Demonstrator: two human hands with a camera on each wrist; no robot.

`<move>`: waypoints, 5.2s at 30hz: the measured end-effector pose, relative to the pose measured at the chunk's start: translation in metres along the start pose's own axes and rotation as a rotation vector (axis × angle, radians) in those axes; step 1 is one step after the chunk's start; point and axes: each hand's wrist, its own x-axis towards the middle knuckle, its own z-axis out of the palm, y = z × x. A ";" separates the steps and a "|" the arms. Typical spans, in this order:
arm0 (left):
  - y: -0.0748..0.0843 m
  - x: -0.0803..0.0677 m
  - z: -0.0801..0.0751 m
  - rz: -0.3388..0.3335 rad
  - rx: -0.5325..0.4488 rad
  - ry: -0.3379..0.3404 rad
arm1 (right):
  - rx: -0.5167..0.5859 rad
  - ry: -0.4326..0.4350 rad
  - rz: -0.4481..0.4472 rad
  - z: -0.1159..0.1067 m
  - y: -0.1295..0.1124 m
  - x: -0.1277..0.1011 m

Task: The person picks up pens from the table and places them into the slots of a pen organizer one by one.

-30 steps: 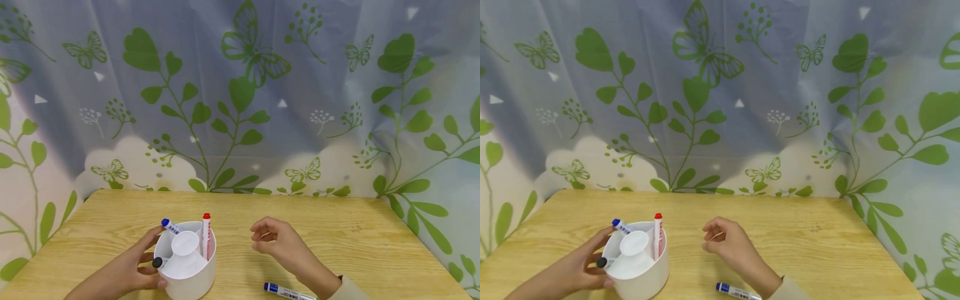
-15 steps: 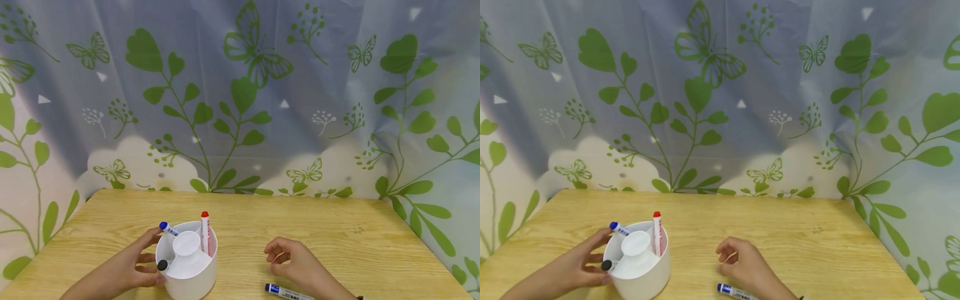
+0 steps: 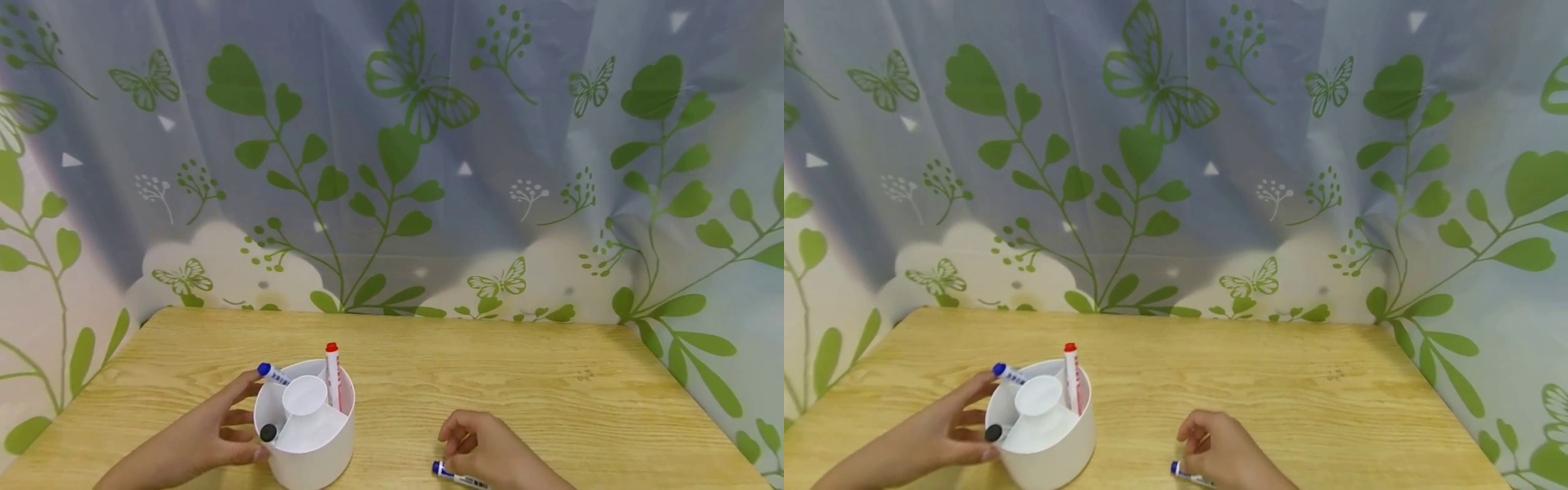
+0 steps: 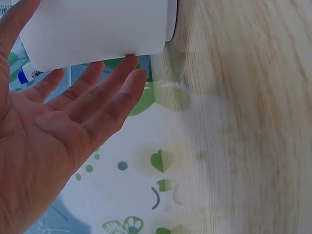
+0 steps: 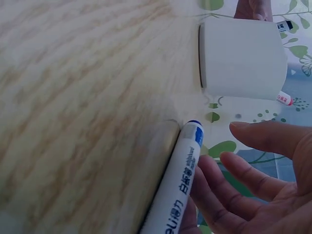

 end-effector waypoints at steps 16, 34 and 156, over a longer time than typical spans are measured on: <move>-0.002 0.001 0.004 0.052 0.076 0.004 | -0.025 -0.004 0.012 0.009 0.009 0.007; -0.003 0.003 0.011 0.156 0.047 -0.004 | -0.084 -0.008 0.032 0.009 0.000 0.007; -0.006 0.006 0.015 0.185 0.054 0.005 | 0.117 0.323 -0.213 0.075 -0.098 0.060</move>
